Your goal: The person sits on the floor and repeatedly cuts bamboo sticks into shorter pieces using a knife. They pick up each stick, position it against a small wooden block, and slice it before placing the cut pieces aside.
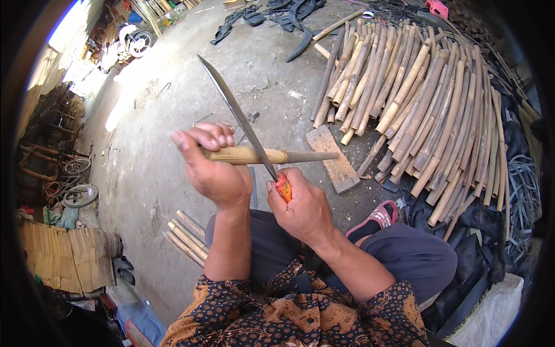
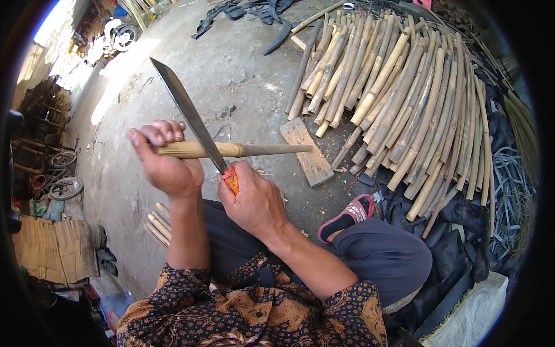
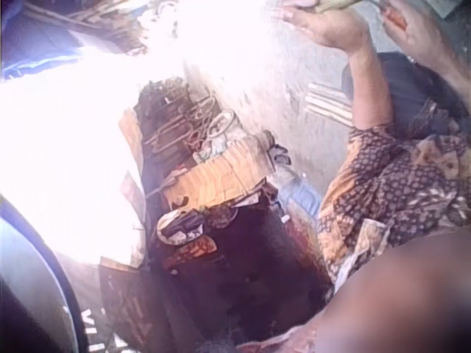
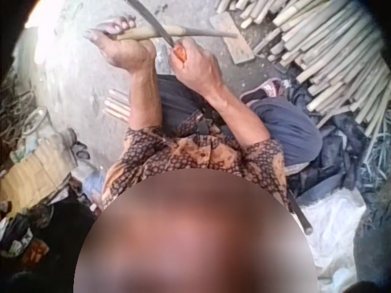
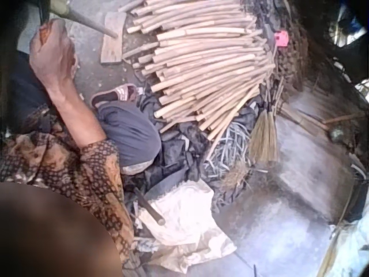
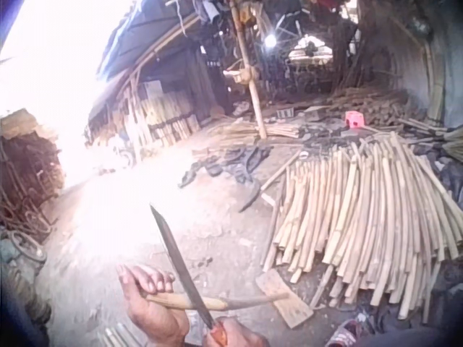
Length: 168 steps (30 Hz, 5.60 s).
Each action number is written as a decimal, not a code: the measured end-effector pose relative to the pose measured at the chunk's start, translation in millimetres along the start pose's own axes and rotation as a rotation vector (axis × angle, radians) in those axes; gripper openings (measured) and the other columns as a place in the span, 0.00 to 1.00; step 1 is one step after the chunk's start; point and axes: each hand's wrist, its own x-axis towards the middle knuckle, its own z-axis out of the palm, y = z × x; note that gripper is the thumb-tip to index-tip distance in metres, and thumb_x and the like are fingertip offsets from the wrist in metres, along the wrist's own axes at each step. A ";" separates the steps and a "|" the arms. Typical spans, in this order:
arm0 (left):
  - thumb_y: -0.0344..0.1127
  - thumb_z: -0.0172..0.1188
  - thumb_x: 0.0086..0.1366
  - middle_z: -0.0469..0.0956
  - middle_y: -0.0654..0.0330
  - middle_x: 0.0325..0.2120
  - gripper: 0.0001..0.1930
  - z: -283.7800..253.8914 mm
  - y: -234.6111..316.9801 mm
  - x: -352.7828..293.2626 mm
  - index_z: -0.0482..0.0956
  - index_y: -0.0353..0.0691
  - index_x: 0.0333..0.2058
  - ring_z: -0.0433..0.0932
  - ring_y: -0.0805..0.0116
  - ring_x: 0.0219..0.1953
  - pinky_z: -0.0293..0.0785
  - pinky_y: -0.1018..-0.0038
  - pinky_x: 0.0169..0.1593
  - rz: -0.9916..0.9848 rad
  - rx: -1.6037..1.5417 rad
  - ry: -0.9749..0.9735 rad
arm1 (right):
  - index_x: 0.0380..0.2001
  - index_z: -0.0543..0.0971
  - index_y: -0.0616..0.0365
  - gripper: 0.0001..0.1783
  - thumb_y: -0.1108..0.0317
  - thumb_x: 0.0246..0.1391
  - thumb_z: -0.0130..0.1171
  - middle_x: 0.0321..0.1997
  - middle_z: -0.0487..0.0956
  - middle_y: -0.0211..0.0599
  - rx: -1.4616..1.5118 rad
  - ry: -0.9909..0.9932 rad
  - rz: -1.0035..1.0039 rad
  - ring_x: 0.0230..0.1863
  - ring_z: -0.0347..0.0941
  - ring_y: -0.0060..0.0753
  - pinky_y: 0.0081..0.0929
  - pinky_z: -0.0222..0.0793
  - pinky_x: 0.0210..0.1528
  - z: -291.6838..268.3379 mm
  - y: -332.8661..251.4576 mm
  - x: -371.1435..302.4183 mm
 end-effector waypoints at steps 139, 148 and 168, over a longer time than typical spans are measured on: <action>0.59 0.49 0.75 0.69 0.61 0.26 0.23 -26.4 -53.4 31.7 0.75 0.43 0.39 0.67 0.70 0.30 0.68 0.70 0.43 -0.174 0.205 0.071 | 0.46 0.83 0.65 0.24 0.55 0.58 0.56 0.47 0.83 0.65 -0.453 -0.125 0.979 0.53 0.79 0.65 0.51 0.74 0.57 -48.6 292.9 -67.0; 0.43 0.66 0.70 0.74 0.65 0.25 0.15 -168.8 6.2 81.9 0.75 0.36 0.41 0.71 0.79 0.20 0.73 0.81 0.22 -0.245 0.632 0.205 | 0.39 0.84 0.65 0.23 0.54 0.54 0.55 0.42 0.84 0.64 -0.559 -0.084 0.867 0.49 0.81 0.64 0.52 0.74 0.55 -39.5 325.5 -76.8; 0.43 0.63 0.72 0.79 0.56 0.35 0.23 -547.4 69.7 -370.3 0.68 0.34 0.56 0.83 0.66 0.32 0.87 0.73 0.34 -0.322 0.156 1.829 | 0.28 0.69 0.60 0.19 0.54 0.62 0.51 0.13 0.69 0.42 -0.195 -0.019 1.116 0.07 0.66 0.39 0.38 0.63 0.08 -31.8 319.9 -68.9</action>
